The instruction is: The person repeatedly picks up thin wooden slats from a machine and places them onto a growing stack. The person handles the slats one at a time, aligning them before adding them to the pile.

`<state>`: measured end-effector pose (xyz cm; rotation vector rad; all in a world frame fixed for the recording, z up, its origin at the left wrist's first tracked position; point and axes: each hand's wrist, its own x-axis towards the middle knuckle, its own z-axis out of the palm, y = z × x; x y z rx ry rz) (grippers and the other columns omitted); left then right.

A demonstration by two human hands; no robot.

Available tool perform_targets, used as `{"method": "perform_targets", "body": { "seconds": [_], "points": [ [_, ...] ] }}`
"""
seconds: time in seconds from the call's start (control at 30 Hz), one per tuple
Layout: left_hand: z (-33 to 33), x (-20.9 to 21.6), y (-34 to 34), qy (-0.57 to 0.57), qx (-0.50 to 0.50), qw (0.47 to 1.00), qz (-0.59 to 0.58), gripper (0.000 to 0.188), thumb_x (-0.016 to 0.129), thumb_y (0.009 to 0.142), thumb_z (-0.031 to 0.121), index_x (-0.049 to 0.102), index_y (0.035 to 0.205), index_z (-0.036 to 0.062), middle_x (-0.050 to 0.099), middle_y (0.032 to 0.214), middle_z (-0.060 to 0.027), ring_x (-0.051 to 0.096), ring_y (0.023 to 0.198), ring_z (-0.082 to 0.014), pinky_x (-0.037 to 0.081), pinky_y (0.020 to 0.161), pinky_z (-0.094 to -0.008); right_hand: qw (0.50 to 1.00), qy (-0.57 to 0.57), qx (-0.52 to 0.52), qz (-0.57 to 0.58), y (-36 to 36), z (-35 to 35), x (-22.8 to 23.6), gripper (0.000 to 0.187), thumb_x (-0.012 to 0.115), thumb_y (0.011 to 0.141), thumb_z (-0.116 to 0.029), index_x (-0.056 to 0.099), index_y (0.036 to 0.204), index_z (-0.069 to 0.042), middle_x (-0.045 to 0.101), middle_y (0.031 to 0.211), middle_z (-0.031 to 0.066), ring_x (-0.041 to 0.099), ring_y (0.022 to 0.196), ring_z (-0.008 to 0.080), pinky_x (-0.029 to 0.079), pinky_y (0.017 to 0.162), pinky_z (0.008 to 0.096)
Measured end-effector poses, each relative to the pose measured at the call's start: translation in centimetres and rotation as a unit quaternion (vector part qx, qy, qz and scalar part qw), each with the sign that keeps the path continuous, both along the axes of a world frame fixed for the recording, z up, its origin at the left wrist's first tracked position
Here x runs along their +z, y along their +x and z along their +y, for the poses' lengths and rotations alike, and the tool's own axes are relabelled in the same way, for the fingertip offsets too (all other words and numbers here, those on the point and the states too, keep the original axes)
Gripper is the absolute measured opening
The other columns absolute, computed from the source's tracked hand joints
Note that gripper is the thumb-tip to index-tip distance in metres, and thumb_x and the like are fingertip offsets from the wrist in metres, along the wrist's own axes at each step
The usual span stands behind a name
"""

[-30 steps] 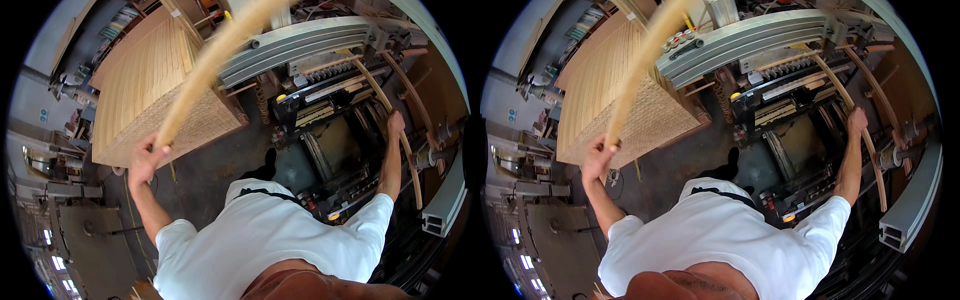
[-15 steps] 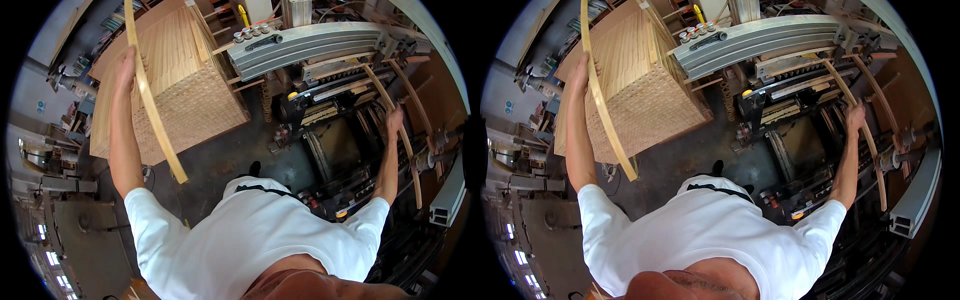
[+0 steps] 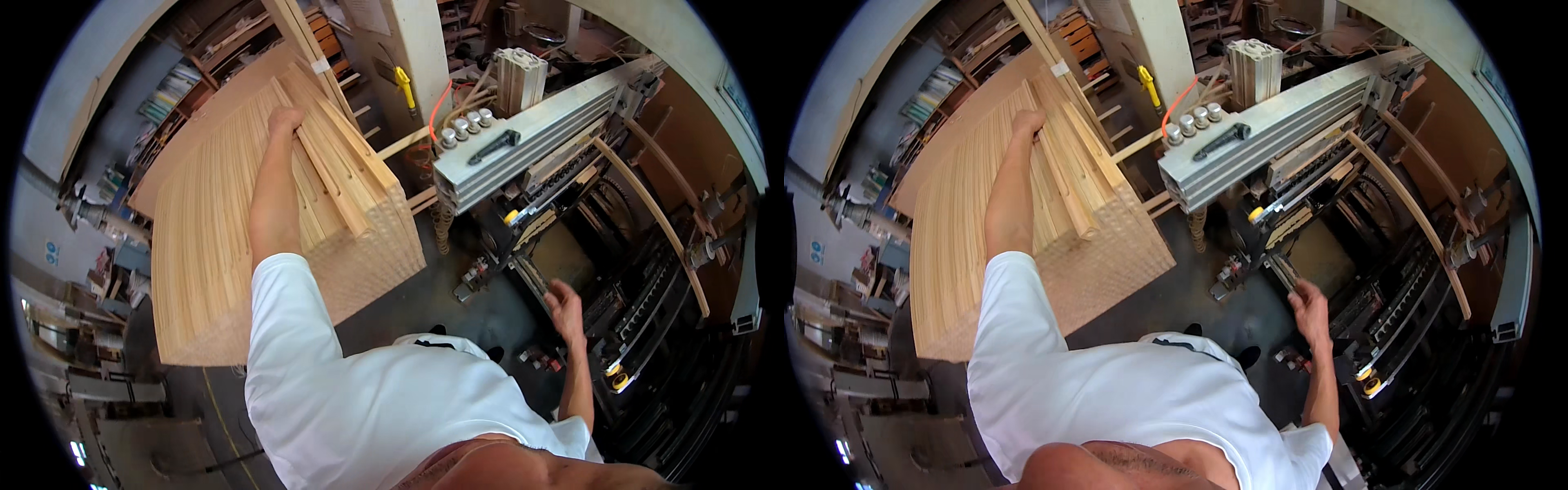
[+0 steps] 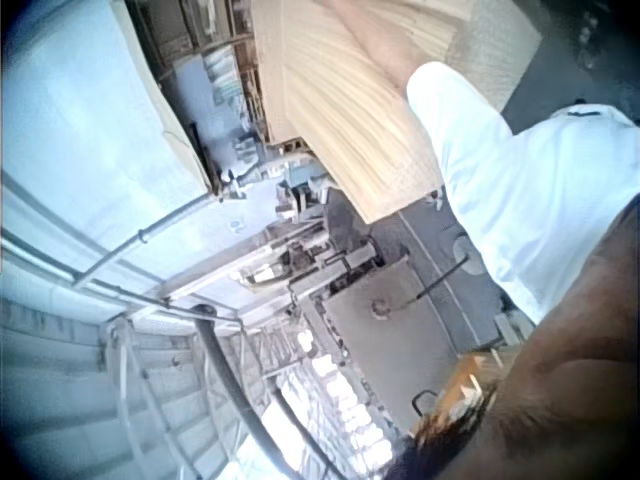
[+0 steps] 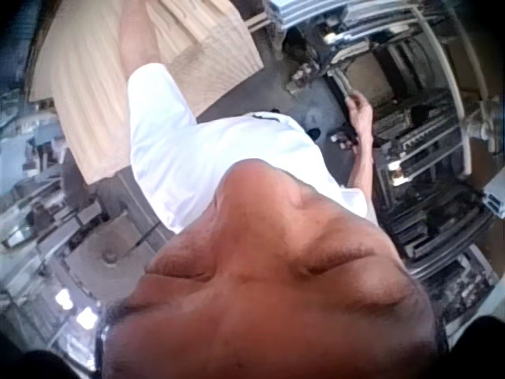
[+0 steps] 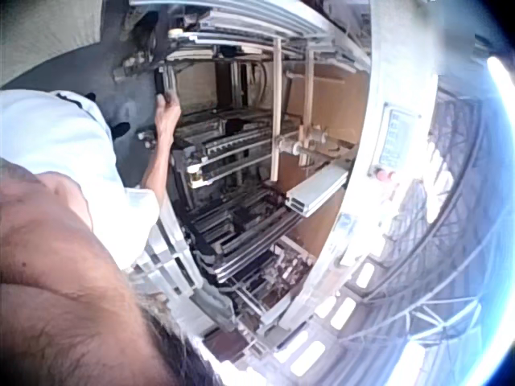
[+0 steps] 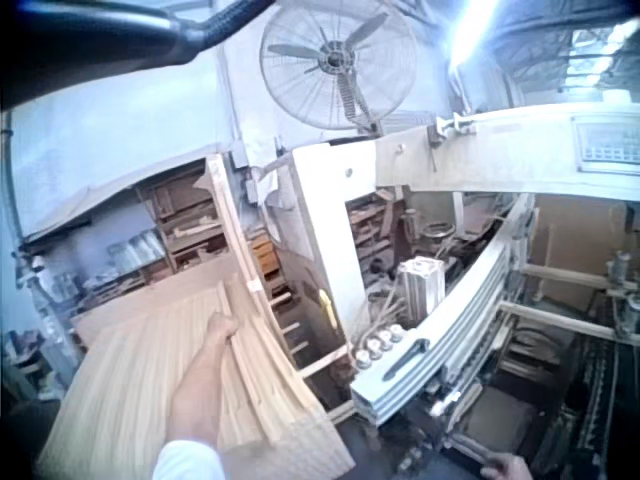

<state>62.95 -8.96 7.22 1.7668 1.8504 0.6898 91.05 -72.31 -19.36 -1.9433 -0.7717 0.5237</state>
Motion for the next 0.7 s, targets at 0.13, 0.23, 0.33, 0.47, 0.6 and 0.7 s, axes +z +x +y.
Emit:
{"method": "perform_targets", "body": {
  "seconds": [0.13,0.23,0.33,0.47,0.6,0.7],
  "points": [
    [5.3,-0.8,2.0,0.016,-0.042,0.997,0.067,0.046,0.064,0.085,0.029,0.068,0.116,-0.0055,0.072,0.11,-0.0189,0.071,0.093,-0.0269,0.058,0.068,-0.0352,0.994,-0.077,-0.023,0.075,-5.5,-0.1,-1.3,0.043,0.068,0.091,-0.008,0.059,0.13,0.006,0.068,0.116,0.015,0.066,0.104,0.0221,0.051,0.092,0.033],
    [7.7,-1.6,3.7,0.03,-0.051,0.998,0.015,0.042,0.065,0.084,0.029,0.072,0.106,-0.0061,0.073,0.104,-0.0175,0.073,0.086,-0.026,0.057,0.066,-0.035,0.991,-0.082,-0.047,0.098,-8.6,0.8,-1.6,0.044,0.068,0.091,-0.01,0.058,0.131,0.005,0.068,0.117,0.0158,0.065,0.107,0.0226,0.051,0.093,0.0335],
    [11.4,-2.6,3.7,0.039,-0.08,0.994,0.062,0.039,0.067,0.083,0.032,0.074,0.093,-0.0048,0.074,0.089,-0.0157,0.072,0.074,-0.0235,0.056,0.062,-0.0328,0.991,-0.072,-0.05,0.104,-11.0,1.7,-1.8,0.044,0.069,0.092,-0.012,0.058,0.13,0.006,0.069,0.117,0.0161,0.066,0.108,0.0229,0.051,0.094,0.034],
    [15.4,-4.7,1.9,-0.007,-0.118,0.993,0.01,0.034,0.064,0.088,0.03,0.075,0.087,-0.0021,0.07,0.079,-0.0143,0.066,0.061,-0.0173,0.052,0.053,-0.0358,0.992,-0.075,-0.039,0.092,-13.6,2.7,-2.3,0.043,0.068,0.09,-0.013,0.06,0.128,0.005,0.069,0.117,0.0213,0.068,0.105,0.0284,0.053,0.091,0.037],
    [16.7,-2.6,2.3,0.04,-0.115,0.991,0.049,0.035,0.065,0.088,0.034,0.075,0.096,0.0011,0.07,0.081,-0.0164,0.066,0.064,-0.0194,0.053,0.057,-0.0375,0.994,-0.069,-0.046,0.069,-16.1,2.5,-0.8,0.04,0.068,0.09,-0.014,0.061,0.126,0.003,0.068,0.115,0.0198,0.069,0.1,0.0294,0.054,0.088,0.0374],
    [16.2,3.0,5.0,0.227,-0.163,0.949,0.143,0.048,0.068,0.084,0.04,0.071,0.111,0.0006,0.071,0.104,-0.0186,0.067,0.095,-0.0258,0.052,0.081,-0.0407,0.995,-0.063,-0.073,0.015,-17.9,0.2,1.4,0.038,0.069,0.089,-0.014,0.063,0.124,0.0,0.067,0.113,0.0186,0.069,0.096,0.0336,0.055,0.085,0.0401]
  ]
}}
